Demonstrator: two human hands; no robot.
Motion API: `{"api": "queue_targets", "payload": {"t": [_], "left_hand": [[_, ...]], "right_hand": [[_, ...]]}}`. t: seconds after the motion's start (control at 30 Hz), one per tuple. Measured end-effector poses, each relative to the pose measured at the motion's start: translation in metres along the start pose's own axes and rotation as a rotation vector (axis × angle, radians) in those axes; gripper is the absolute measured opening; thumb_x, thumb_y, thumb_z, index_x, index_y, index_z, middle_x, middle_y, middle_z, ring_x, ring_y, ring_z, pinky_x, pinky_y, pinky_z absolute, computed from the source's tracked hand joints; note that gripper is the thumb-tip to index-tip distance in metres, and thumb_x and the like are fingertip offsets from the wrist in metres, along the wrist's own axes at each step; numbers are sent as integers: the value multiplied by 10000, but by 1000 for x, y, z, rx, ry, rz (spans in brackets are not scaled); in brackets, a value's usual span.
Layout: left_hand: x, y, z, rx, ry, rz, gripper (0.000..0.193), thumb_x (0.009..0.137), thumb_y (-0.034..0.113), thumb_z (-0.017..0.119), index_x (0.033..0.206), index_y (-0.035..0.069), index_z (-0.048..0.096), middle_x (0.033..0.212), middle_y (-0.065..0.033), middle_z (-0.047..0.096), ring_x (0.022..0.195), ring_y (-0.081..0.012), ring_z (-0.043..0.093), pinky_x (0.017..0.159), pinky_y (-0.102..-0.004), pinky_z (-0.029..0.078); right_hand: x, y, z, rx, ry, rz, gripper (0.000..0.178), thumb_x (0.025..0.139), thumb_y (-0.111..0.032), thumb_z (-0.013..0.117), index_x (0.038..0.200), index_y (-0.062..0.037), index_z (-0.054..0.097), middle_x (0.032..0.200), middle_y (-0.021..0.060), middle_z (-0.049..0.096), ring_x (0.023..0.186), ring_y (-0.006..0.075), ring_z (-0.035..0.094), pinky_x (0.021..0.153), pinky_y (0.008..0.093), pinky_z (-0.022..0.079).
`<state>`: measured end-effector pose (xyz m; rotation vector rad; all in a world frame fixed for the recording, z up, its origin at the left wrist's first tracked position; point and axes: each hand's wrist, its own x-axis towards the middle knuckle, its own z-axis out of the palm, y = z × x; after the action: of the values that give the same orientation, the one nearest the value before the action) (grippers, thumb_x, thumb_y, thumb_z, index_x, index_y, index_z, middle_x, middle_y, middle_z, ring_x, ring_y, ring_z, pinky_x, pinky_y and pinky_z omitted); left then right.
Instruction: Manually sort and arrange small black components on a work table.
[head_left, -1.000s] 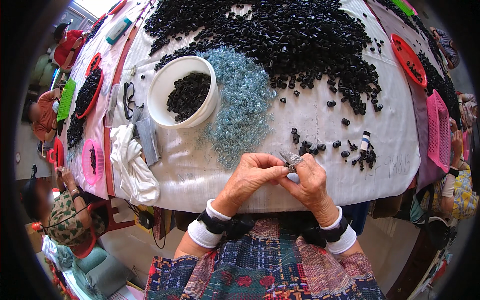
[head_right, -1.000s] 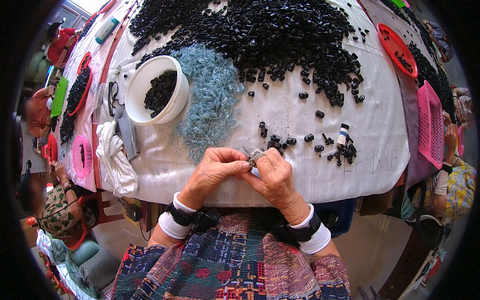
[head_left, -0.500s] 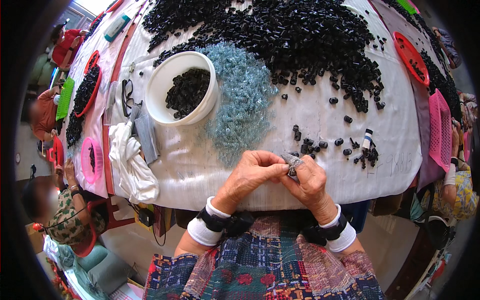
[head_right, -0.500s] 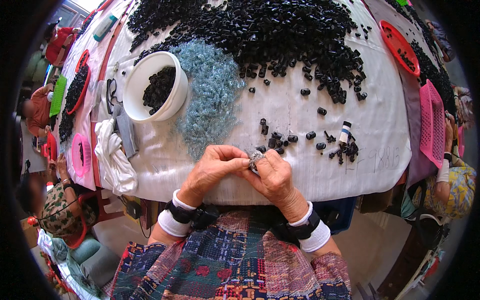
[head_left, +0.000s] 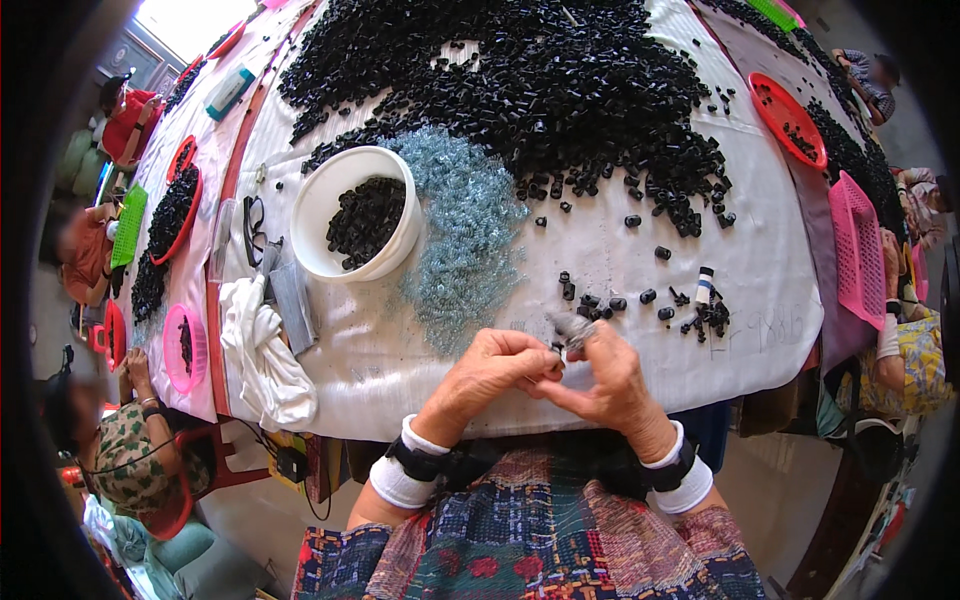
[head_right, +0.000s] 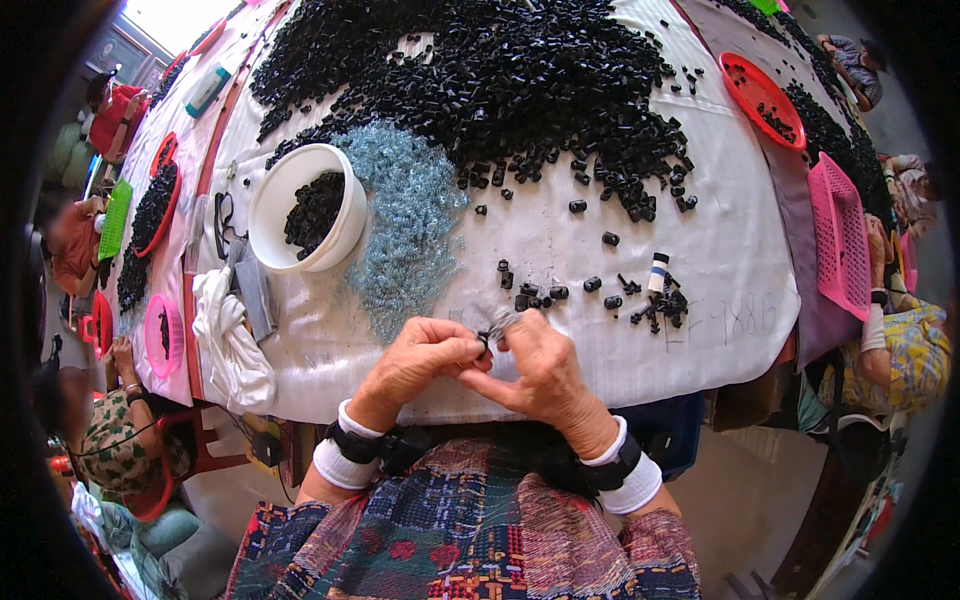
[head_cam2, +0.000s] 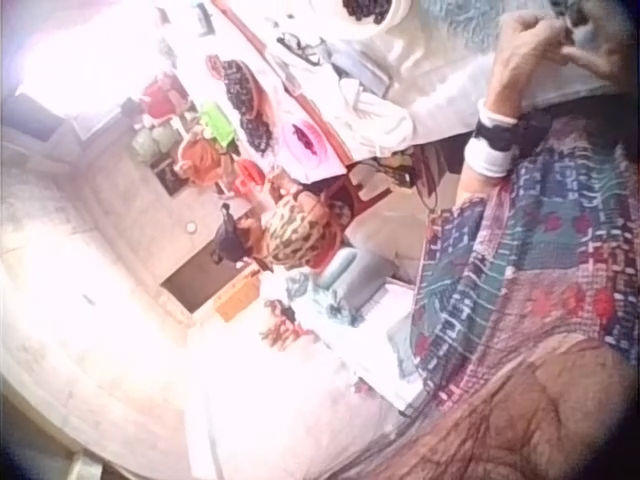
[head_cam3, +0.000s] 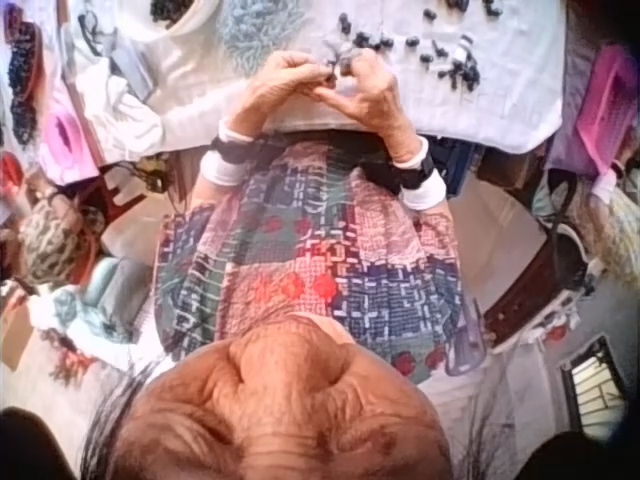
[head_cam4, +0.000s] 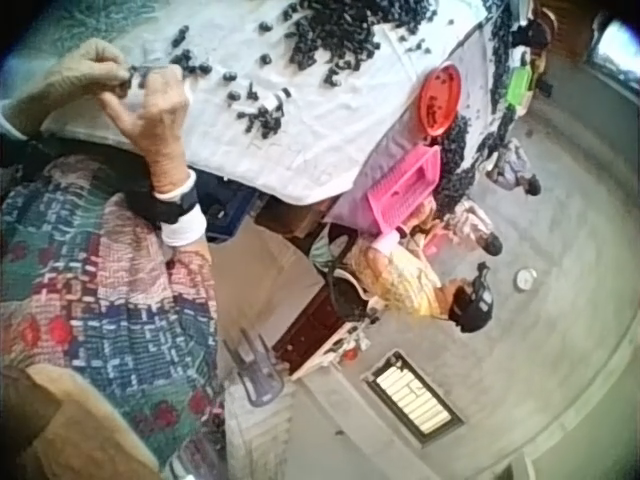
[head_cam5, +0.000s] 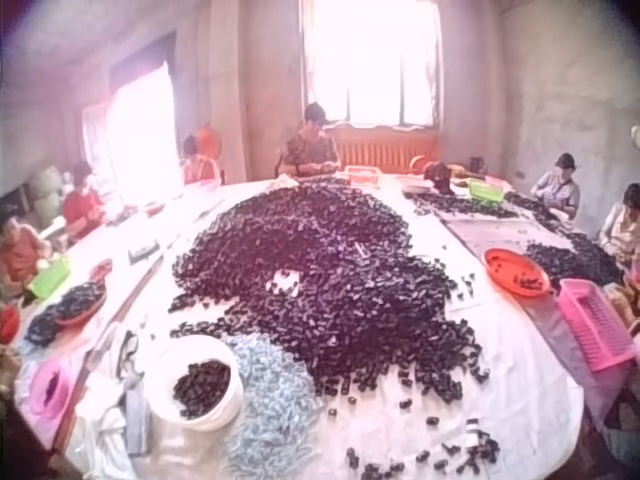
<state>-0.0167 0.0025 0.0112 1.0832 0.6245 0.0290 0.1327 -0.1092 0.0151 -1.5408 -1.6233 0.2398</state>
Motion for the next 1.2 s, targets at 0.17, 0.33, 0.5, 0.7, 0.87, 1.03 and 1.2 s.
{"api": "queue_targets", "payload": {"t": [0.17, 0.33, 0.5, 0.7, 0.87, 1.03, 1.2], "left_hand": [[-5, 26, -26, -423, 253, 352, 260, 891, 250, 580, 948, 1, 628, 844, -114, 665, 690, -164, 655, 586, -282, 556], [-16, 61, -83, -624, 411, 483, 355, 924, 329, 506, 1053, 8, 583, 925, -140, 663, 737, -196, 669, 607, -306, 577], [-23, 65, -97, -688, 341, 515, 403, 956, 330, 421, 1159, 2, 536, 1028, -139, 648, 811, -202, 671, 667, -352, 583], [-11, 33, -45, -460, 307, 332, 226, 911, 170, 529, 1055, 3, 574, 853, -95, 652, 683, -160, 653, 578, -299, 563], [-6, 8, -24, -450, 241, 168, 216, 894, 149, 560, 1044, -4, 585, 860, -111, 655, 695, -157, 655, 581, -282, 560], [-8, 1, -15, -301, 46, 8, 238, 896, 163, 566, 1049, -19, 580, 902, -118, 644, 762, -168, 648, 649, -273, 550], [-9, -4, -12, -287, 24, -16, 246, 894, 155, 569, 1048, -36, 576, 887, -107, 633, 766, -166, 629, 675, -279, 538]], "right_hand": [[2, 29, -16, -216, 201, 113, 259, 678, -33, 692, 892, 13, 553, 791, 134, 564, 746, 313, 531, 650, 392, 450], [16, 32, 0, -433, 126, 120, 291, 681, -139, 690, 910, -20, 556, 871, 101, 572, 864, 272, 522, 739, 378, 418], [23, 37, 20, -569, 78, 158, 334, 660, -184, 704, 938, -64, 564, 867, 56, 571, 840, 222, 521, 716, 364, 388], [26, 39, 25, -685, 31, 120, 343, 647, -171, 701, 945, -67, 564, 861, 50, 555, 832, 212, 518, 730, 346, 368], [29, 37, 22, -621, 125, 143, 305, 671, -121, 671, 949, -53, 566, 886, 71, 567, 871, 234, 529, 728, 369, 398], [43, 33, 26, -428, 73, 85, 255, 694, -46, 633, 936, -20, 557, 905, 113, 572, 899, 294, 531, 766, 396, 427], [57, 33, 47, -270, -30, -56, 238, 725, -89, 568, 962, -68, 573, 914, 60, 584, 897, 246, 535, 755, 370, 417]]}}
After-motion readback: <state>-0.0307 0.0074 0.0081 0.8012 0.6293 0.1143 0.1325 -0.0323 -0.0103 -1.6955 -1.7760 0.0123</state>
